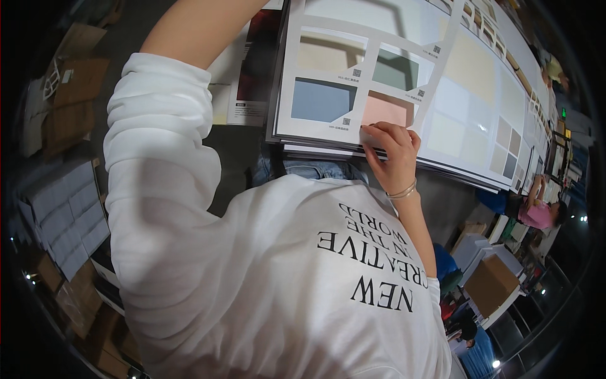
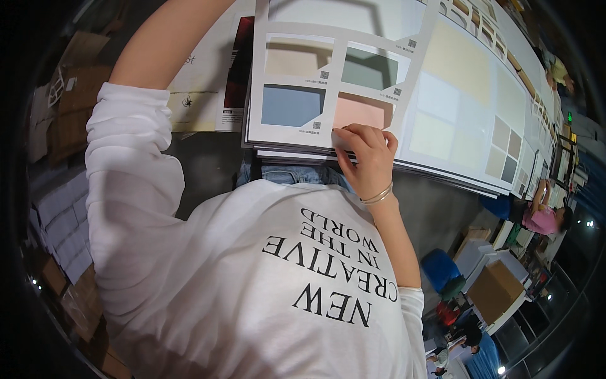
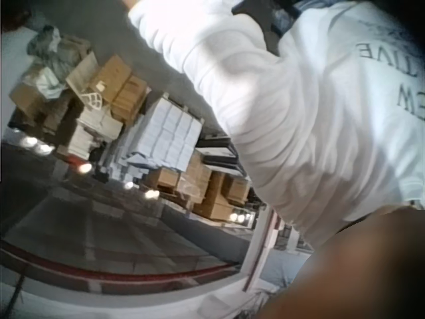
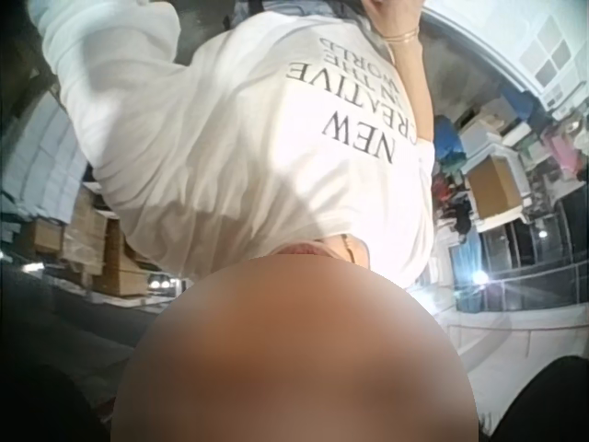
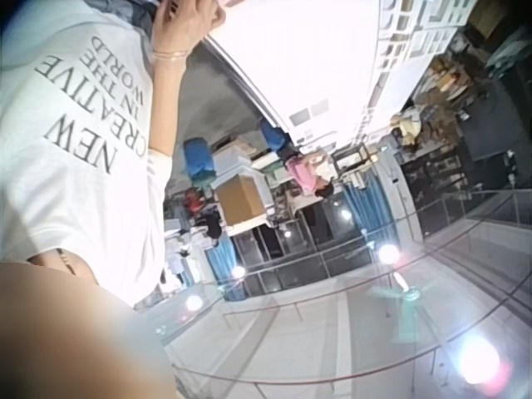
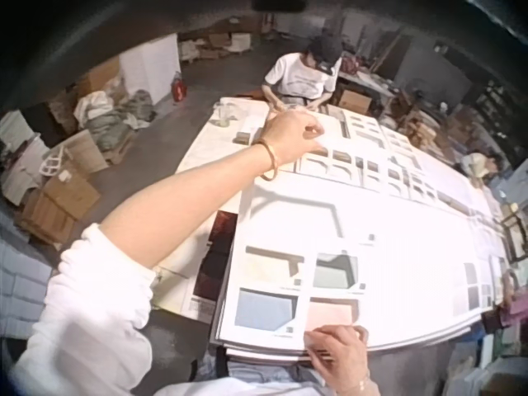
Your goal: Checking and framing various color samples in a large swatch book using a cardboard template in a production facility.
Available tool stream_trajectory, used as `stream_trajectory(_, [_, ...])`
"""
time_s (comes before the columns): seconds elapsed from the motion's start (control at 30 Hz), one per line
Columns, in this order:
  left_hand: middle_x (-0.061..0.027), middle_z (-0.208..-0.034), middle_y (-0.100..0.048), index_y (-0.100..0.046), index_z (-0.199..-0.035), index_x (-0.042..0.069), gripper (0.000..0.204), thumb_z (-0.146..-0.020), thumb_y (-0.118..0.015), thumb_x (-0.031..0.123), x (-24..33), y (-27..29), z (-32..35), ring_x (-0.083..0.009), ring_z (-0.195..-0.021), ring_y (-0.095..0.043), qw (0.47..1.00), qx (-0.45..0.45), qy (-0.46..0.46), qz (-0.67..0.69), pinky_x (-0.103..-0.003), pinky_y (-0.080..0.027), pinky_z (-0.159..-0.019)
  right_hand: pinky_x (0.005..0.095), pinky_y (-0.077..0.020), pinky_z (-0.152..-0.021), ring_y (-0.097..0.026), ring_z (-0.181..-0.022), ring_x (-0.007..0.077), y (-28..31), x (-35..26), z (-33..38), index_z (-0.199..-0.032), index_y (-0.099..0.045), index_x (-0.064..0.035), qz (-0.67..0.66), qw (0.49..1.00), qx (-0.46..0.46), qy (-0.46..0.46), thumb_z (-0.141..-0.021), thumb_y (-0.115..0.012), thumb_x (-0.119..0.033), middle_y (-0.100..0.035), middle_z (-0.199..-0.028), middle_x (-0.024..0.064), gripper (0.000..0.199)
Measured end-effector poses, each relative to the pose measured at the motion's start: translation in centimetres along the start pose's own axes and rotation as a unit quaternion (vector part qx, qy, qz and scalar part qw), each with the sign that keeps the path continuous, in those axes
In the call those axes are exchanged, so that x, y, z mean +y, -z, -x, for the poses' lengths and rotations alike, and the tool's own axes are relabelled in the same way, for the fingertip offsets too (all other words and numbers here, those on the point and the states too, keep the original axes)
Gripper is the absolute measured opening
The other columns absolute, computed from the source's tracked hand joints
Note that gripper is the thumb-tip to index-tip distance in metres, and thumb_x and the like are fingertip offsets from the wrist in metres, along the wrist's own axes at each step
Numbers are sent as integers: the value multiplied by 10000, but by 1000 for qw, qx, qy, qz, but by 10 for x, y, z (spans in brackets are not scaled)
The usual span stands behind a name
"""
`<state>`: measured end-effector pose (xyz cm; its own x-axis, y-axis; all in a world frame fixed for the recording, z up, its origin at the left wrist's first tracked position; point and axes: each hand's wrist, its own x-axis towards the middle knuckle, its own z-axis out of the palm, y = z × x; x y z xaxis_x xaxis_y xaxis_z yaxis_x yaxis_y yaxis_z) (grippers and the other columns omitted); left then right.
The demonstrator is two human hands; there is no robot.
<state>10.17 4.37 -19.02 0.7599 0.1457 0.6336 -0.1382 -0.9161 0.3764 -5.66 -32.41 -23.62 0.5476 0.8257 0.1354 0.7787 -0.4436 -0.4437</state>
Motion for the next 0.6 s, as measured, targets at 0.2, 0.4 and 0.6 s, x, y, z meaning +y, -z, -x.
stream_trajectory(0.2, [-98, -985, -689, -753, -939, 104, 323, -735, -767, 354, 11, 4, 2, -281, -981, -635, 1000, -7, -6, -15, -430, -447, -893, 384, -334, -932, -604, -963, 169, -4, 3, 1, -1059, -707, -166, 32, 999, 12, 15, -725, -757, -58, -649, -1028, -21, 355])
stream_trajectory(0.4, [-115, -982, -685, -754, -952, 95, 323, -746, -760, 343, 2, -2, -3, -283, -980, -633, 1000, -17, -7, 11, -440, -444, -914, 392, -346, -927, -610, -948, 173, -3, 1, 0, -1064, -702, -169, 36, 999, 17, 27, -722, -765, -74, -647, -1020, -19, 360])
stream_trajectory(0.6, [-109, -960, -703, -756, -962, 102, 299, -749, -753, 313, 6, -7, -2, -268, -940, -660, 999, -29, 28, 16, -428, -473, -890, 395, -348, -936, -611, -947, 177, -5, 2, 1, -1069, -699, -162, 37, 999, 20, 22, -723, -766, -72, -646, -1020, -11, 363])
